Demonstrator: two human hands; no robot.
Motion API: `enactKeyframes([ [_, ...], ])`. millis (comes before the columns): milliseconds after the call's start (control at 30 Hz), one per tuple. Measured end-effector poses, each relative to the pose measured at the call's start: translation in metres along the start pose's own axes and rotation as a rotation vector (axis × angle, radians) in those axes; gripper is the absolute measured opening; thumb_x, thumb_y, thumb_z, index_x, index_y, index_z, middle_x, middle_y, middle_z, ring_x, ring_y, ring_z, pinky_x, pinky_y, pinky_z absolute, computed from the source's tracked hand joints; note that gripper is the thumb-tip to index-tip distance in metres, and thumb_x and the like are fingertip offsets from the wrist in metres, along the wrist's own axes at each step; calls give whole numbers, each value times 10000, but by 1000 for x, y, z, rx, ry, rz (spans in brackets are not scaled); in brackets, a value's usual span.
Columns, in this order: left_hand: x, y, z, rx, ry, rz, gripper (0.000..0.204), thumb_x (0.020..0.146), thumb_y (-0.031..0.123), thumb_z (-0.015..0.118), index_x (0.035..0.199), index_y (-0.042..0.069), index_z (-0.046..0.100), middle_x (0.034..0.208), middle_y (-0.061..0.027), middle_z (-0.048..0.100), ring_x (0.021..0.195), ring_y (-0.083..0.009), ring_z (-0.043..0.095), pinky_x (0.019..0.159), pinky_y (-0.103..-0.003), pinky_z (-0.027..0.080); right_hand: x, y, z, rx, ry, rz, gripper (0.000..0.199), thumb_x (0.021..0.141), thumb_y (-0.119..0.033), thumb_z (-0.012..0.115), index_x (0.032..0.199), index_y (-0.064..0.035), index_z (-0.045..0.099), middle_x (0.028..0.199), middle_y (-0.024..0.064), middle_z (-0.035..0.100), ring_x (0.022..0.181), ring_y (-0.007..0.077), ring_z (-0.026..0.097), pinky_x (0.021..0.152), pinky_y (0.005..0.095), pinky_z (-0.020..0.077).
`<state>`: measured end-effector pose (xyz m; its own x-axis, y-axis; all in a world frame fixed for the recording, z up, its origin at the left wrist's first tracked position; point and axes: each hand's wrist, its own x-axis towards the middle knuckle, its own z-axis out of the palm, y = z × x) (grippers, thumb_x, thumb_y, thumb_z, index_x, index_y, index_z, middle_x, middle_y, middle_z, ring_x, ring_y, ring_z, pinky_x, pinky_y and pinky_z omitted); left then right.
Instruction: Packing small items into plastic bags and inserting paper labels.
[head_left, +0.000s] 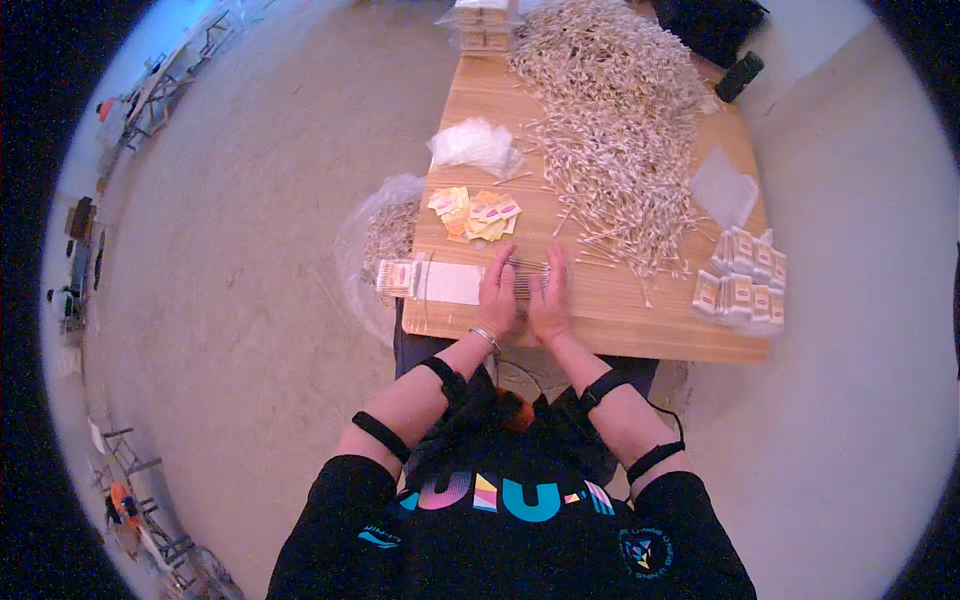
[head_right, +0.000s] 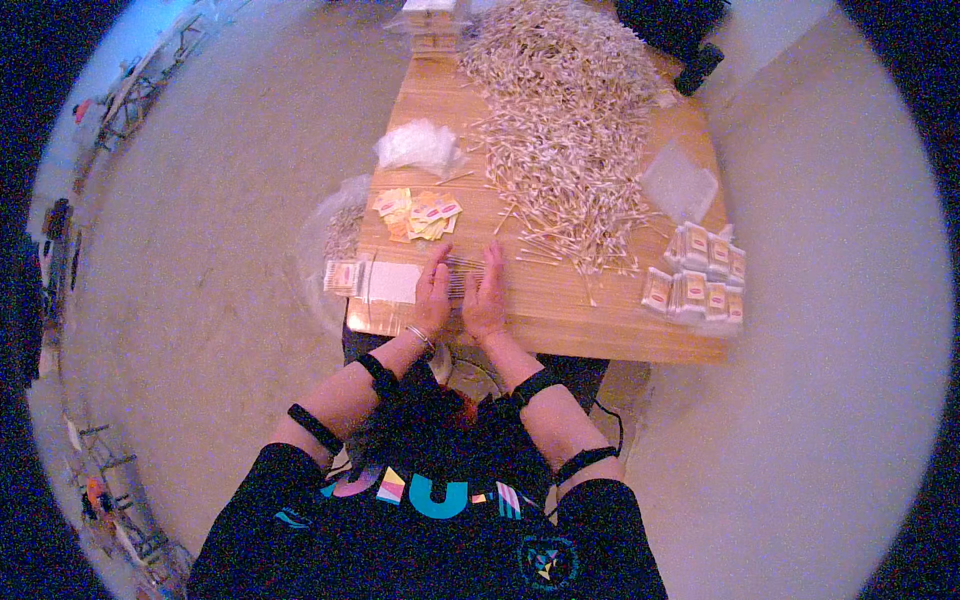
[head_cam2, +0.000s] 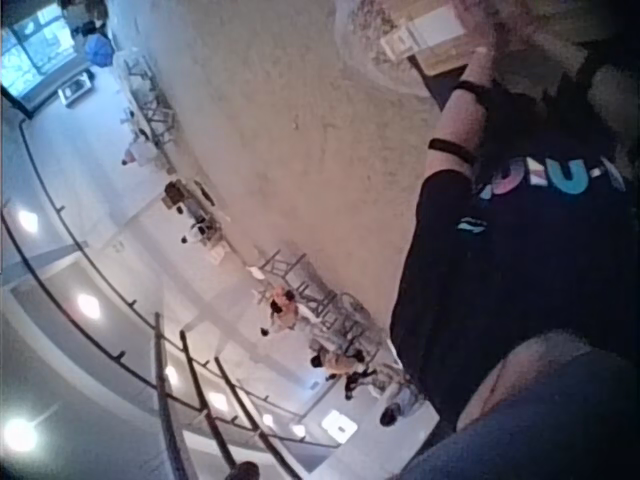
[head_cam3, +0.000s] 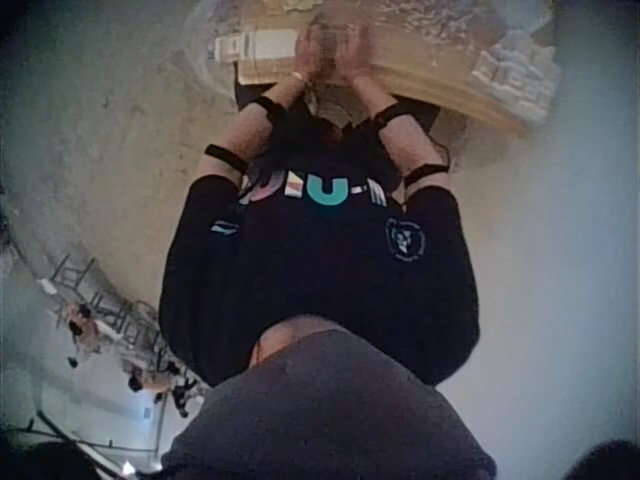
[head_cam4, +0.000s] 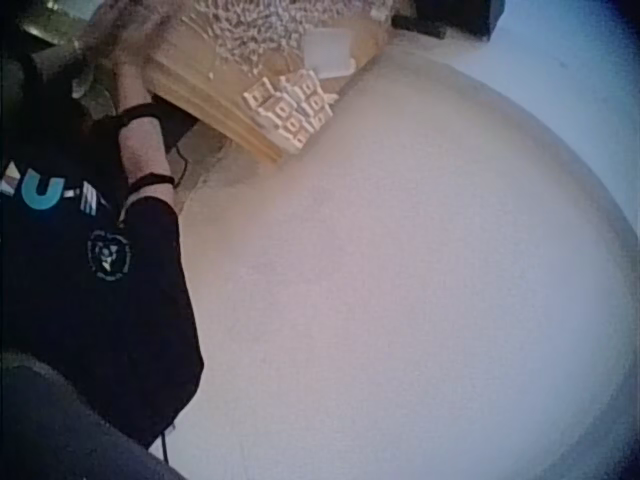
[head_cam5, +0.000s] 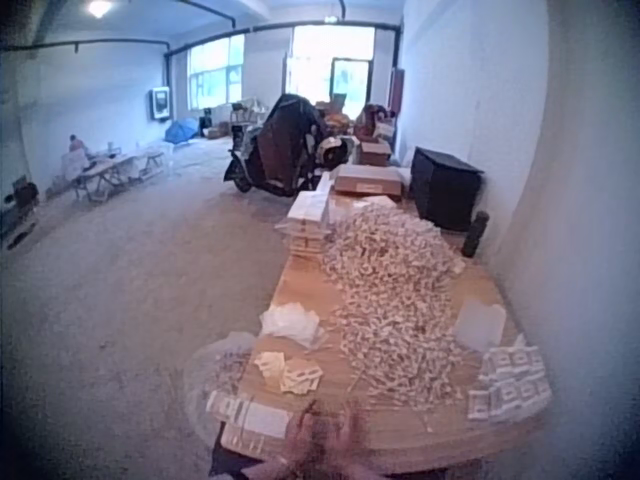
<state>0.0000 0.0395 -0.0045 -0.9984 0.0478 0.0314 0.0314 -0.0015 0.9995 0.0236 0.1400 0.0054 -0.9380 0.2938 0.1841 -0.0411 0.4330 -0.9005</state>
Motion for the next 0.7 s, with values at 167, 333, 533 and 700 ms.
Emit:
enactKeyframes([
  [167,4,13,1,-14,89,17,404,937,212,355,1261,-17,428,1271,-154,472,1202,-237,418,1009,-312,300,8,16,-1,-187,108,-241,444,826,-88,462,1251,13,380,1305,204,382,1254,348,303,1040,396,241],
  [333,8,8,-3,-7,93,29,411,940,222,352,1268,-16,420,1268,-153,474,1198,-233,422,1006,-310,301,17,16,5,-384,-138,-217,369,794,-69,469,1156,-1,462,1099,185,511,1058,322,449,954,407,319],
  [533,6,5,-3,-14,50,-4,419,948,251,354,1265,-14,426,1264,-149,477,1193,-232,423,1004,-311,303,15,12,-2,-9,-19,-1,352,875,-158,432,1188,2,450,1133,170,516,1096,288,457,977,381,315],
  [700,6,1,-4,40,21,27,441,951,282,339,1266,-14,425,1265,-154,475,1194,-243,425,1006,-314,302,15,29,6,152,8,34,413,934,-250,352,1253,7,403,1258,171,452,1198,282,398,1022,358,275],
])
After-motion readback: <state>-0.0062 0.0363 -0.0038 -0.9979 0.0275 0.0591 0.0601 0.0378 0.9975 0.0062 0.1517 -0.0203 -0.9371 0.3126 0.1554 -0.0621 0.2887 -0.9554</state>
